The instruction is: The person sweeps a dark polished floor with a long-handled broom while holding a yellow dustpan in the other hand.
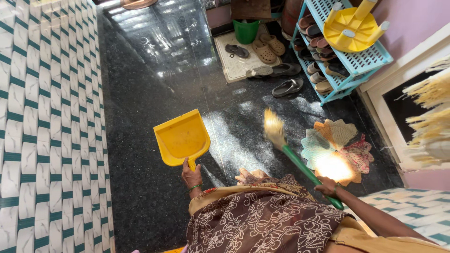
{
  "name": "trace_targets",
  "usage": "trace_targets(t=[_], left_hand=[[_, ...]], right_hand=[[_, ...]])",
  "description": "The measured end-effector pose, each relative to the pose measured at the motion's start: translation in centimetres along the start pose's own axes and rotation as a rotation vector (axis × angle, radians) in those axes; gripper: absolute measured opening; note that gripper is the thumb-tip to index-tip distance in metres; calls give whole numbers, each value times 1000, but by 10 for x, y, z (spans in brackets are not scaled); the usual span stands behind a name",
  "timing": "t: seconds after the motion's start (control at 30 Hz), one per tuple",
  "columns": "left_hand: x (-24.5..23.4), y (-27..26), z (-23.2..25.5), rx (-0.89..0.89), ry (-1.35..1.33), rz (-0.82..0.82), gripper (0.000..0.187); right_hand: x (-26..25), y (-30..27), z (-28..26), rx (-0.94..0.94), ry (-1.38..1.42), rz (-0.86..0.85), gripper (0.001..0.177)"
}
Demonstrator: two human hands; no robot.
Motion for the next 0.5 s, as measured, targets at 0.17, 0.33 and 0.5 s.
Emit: trace_targets(t=[0.17, 0.33, 0.5], left_hand=[[8, -1, -2, 8, 48, -13, 70], [3, 0, 4, 119, 7, 6, 71], [0, 7, 3, 54, 10, 8, 69]], right_hand=[[23, 24, -28, -211, -51, -64, 54], [45, 60, -65, -187, 114, -153, 45], [43, 83, -95, -70, 106, -144, 53]])
Point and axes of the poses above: each hand's wrist, its own y-axis towards the middle knuckle, its own x-axis out of the palm, z = x × y, the point moved 8 cm from there along y, towards the middle knuckle, and after that the axes turned 12 degrees about -x, right-handed, at the moved point
